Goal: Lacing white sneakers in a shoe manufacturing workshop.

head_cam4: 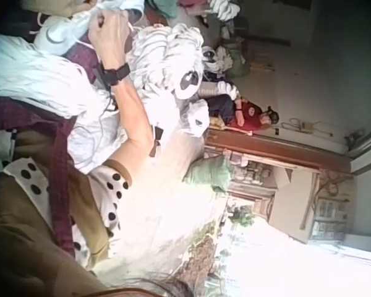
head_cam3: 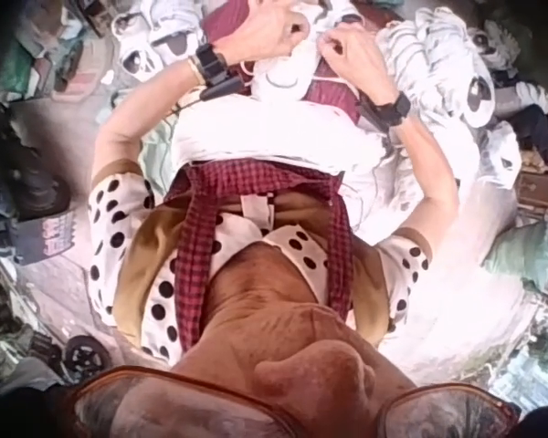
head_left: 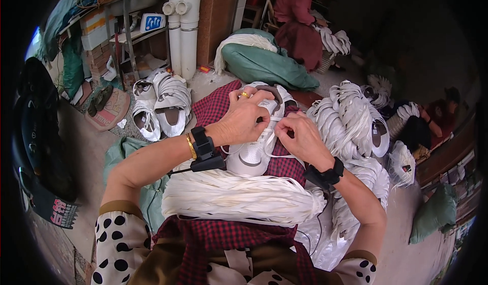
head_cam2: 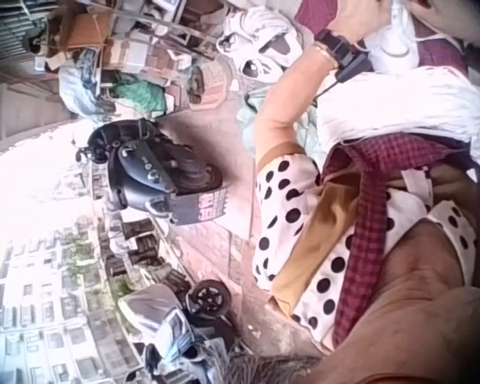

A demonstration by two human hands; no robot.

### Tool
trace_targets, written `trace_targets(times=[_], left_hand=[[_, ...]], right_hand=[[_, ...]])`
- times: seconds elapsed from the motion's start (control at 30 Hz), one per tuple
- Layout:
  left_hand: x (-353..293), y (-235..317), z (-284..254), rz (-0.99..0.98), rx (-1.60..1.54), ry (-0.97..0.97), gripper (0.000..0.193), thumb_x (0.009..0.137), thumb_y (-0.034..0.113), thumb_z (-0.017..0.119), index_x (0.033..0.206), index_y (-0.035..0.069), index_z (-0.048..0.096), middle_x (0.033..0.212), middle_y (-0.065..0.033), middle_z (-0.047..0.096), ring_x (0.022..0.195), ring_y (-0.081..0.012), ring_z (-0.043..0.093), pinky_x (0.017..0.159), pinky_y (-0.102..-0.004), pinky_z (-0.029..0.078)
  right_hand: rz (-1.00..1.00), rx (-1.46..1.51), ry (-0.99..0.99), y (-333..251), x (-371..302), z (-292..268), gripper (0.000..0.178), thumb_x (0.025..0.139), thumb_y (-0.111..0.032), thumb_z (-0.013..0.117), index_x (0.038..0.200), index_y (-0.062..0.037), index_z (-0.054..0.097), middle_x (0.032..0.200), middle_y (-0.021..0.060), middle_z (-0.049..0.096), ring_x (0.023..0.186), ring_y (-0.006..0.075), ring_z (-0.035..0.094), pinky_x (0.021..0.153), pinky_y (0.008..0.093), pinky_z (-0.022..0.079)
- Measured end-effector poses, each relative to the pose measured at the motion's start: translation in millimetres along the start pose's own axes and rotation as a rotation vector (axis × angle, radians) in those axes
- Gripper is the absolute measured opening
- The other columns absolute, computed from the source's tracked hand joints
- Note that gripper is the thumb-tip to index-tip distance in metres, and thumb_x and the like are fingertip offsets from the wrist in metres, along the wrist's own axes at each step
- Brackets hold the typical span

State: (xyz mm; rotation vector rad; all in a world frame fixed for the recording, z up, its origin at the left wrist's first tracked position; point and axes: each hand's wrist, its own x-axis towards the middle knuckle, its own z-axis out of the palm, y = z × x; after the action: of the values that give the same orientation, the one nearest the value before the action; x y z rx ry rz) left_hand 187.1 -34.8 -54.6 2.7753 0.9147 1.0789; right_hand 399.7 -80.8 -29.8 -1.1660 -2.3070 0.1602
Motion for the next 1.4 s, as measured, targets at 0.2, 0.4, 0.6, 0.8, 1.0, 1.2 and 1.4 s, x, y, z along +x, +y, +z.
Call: trace_targets(times=[0.2, 0.4, 0.6, 0.8, 1.0, 1.2, 1.4], left_hand=[[-4.5, -7.4, 4.0, -0.058, -0.065, -0.058, 0.018, 0.072, 0.011, 0.073, 0.089, 0.012, 0.077, 0.139, -0.0046, 0.050, 0.123, -0.0302, 0.040, 0.097, -0.0500, 0.028], [2.9, -4.5, 5.1, -0.071, -0.138, -0.090, 0.016, 0.071, 0.008, 0.075, 0.086, 0.012, 0.077, 0.139, -0.0024, 0.051, 0.124, -0.0302, 0.040, 0.097, -0.0505, 0.030], [6.1, -3.2, 5.1, -0.047, -0.113, -0.115, 0.009, 0.071, 0.005, 0.073, 0.078, 0.010, 0.074, 0.136, -0.0018, 0.053, 0.125, -0.0305, 0.040, 0.097, -0.0508, 0.030], [1.7, -8.5, -8.3, 0.008, 0.015, -0.105, 0.004, 0.073, 0.005, 0.070, 0.074, 0.009, 0.070, 0.133, -0.0041, 0.054, 0.124, -0.0322, 0.042, 0.097, -0.0531, 0.029], [-26.6, -67.5, -105.4, -0.221, 0.000, -0.130, 0.007, 0.073, 0.005, 0.078, 0.074, 0.007, 0.072, 0.133, -0.0084, 0.059, 0.120, -0.0303, 0.054, 0.108, -0.0446, 0.032], [-39.0, -70.1, -135.2, -0.235, -0.008, -0.106, 0.006, 0.076, 0.005, 0.077, 0.076, 0.008, 0.073, 0.130, -0.0081, 0.062, 0.122, -0.0262, 0.055, 0.111, -0.0427, 0.030], [-26.1, -57.4, -137.3, -0.279, -0.342, -0.172, 0.001, 0.081, 0.007, 0.076, 0.080, 0.007, 0.075, 0.125, -0.0087, 0.065, 0.118, -0.0235, 0.059, 0.104, -0.0380, 0.041]], right_hand=[[0.213, 0.171, -0.010, -10.6, -3.2, 6.0, 0.018, 0.080, -0.016, 0.069, 0.076, 0.0004, 0.065, 0.073, 0.0145, 0.063, 0.070, 0.0301, 0.062, 0.067, 0.0415, 0.047], [0.159, 0.120, 0.167, 5.5, -5.7, 17.6, 0.021, 0.080, -0.017, 0.071, 0.077, 0.0030, 0.069, 0.068, 0.0167, 0.066, 0.060, 0.0276, 0.065, 0.058, 0.0388, 0.048], [0.314, 0.172, -0.039, 12.8, 10.2, 7.5, 0.022, 0.075, -0.019, 0.077, 0.079, 0.0013, 0.070, 0.063, 0.0134, 0.063, 0.057, 0.0238, 0.062, 0.058, 0.0366, 0.049], [0.074, 0.072, -0.148, 6.2, 13.9, -1.0, 0.052, 0.074, -0.015, 0.079, 0.120, -0.0087, 0.054, 0.083, 0.0111, 0.060, 0.074, 0.0245, 0.061, 0.067, 0.0380, 0.049], [0.068, 0.253, -0.170, 16.2, 20.0, -8.3, 0.042, 0.076, -0.009, 0.073, 0.116, -0.0067, 0.060, 0.072, 0.0041, 0.056, 0.064, 0.0154, 0.055, 0.060, 0.0308, 0.045], [0.081, 0.295, -0.030, -14.4, 60.7, -6.3, 0.024, 0.084, -0.011, 0.066, 0.104, 0.0011, 0.068, 0.071, 0.0019, 0.059, 0.064, 0.0078, 0.051, 0.059, 0.0257, 0.043], [-0.080, 0.426, -0.167, -48.5, 95.2, 25.2, 0.024, 0.090, -0.019, 0.067, 0.101, 0.0026, 0.068, 0.079, 0.0043, 0.064, 0.067, 0.0099, 0.056, 0.064, 0.0274, 0.047]])
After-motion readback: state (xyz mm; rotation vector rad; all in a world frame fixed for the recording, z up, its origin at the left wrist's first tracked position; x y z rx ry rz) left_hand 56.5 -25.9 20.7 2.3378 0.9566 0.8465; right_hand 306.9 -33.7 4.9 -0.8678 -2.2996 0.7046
